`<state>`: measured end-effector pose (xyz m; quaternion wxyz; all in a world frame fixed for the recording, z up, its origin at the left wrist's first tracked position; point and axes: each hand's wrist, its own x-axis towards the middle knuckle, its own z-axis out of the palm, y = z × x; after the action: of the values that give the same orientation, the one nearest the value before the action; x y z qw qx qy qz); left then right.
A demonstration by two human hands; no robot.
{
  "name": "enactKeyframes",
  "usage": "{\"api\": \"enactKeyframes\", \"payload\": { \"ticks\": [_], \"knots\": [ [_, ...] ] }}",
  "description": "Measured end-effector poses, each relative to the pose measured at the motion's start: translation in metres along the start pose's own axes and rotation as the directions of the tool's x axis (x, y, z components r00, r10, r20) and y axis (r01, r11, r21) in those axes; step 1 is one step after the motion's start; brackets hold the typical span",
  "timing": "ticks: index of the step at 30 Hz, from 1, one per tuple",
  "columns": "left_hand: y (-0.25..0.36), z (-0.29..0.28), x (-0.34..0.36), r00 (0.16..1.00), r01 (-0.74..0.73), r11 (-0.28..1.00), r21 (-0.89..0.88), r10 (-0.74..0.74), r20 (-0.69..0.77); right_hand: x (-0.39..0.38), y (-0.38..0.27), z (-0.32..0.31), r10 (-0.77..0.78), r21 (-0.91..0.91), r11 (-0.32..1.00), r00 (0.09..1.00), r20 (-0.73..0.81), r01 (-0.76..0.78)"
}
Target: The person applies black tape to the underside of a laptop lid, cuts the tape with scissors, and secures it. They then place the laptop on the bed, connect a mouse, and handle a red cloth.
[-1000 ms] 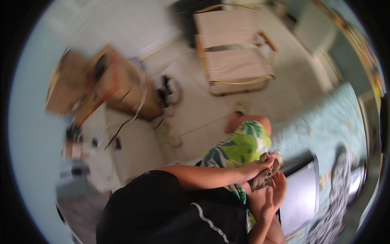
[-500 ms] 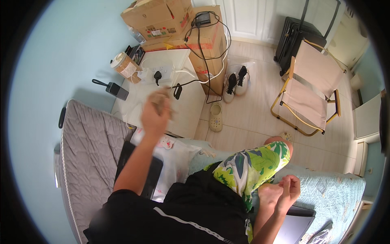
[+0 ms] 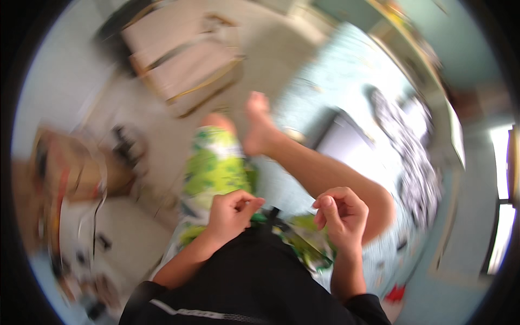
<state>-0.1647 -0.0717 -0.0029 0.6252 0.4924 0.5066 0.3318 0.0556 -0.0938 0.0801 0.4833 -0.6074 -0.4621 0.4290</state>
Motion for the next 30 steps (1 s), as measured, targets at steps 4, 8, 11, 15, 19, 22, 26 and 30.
{"api": "enactKeyframes", "payload": {
  "ticks": [4, 8, 11, 15, 19, 22, 26, 30],
  "knots": [
    [0.014, 0.039, 0.036, 0.898, -0.300, 0.947, -0.114, 0.321, 0.302, -0.077, 0.013, -0.056, -0.215, -0.099, 0.977, 0.849, -0.482, 0.191],
    [0.054, 0.089, 0.075, 0.803, -0.459, 0.883, -0.095, 0.459, 0.380, -0.110, 0.087, -0.088, -0.029, 0.022, 0.997, 0.598, -0.801, 0.077],
    [0.035, 0.128, 0.112, 0.794, -0.516, 0.856, 0.031, 0.465, 0.391, -0.106, 0.130, -0.104, -0.099, -0.240, 0.948, 0.521, -0.848, -0.211],
    [-0.039, 0.149, 0.202, 0.875, -0.483, 0.707, 0.517, 0.359, 0.325, -0.078, 0.190, -0.171, -0.070, -0.325, 0.834, 0.498, -0.864, -0.447],
    [-0.087, 0.120, 0.253, 0.926, -0.378, 0.827, 0.416, 0.340, 0.165, -0.037, 0.206, -0.176, 0.410, 0.095, 0.866, 0.591, -0.695, -0.490],
    [-0.039, 0.107, 0.214, 0.984, -0.161, 0.978, 0.130, 0.150, 0.093, -0.008, 0.219, -0.113, 0.593, 0.138, 0.791, 0.692, -0.412, -0.596],
    [-0.051, 0.078, 0.160, 0.926, -0.339, 0.903, 0.264, 0.370, -0.077, 0.025, 0.280, -0.021, 0.564, -0.460, 0.640, 0.783, -0.263, -0.615],
    [-0.054, 0.056, 0.101, 0.925, -0.233, 0.895, 0.380, 0.324, -0.195, 0.032, 0.295, -0.030, 0.541, -0.346, 0.751, 0.825, -0.166, -0.562]
  ]
}}
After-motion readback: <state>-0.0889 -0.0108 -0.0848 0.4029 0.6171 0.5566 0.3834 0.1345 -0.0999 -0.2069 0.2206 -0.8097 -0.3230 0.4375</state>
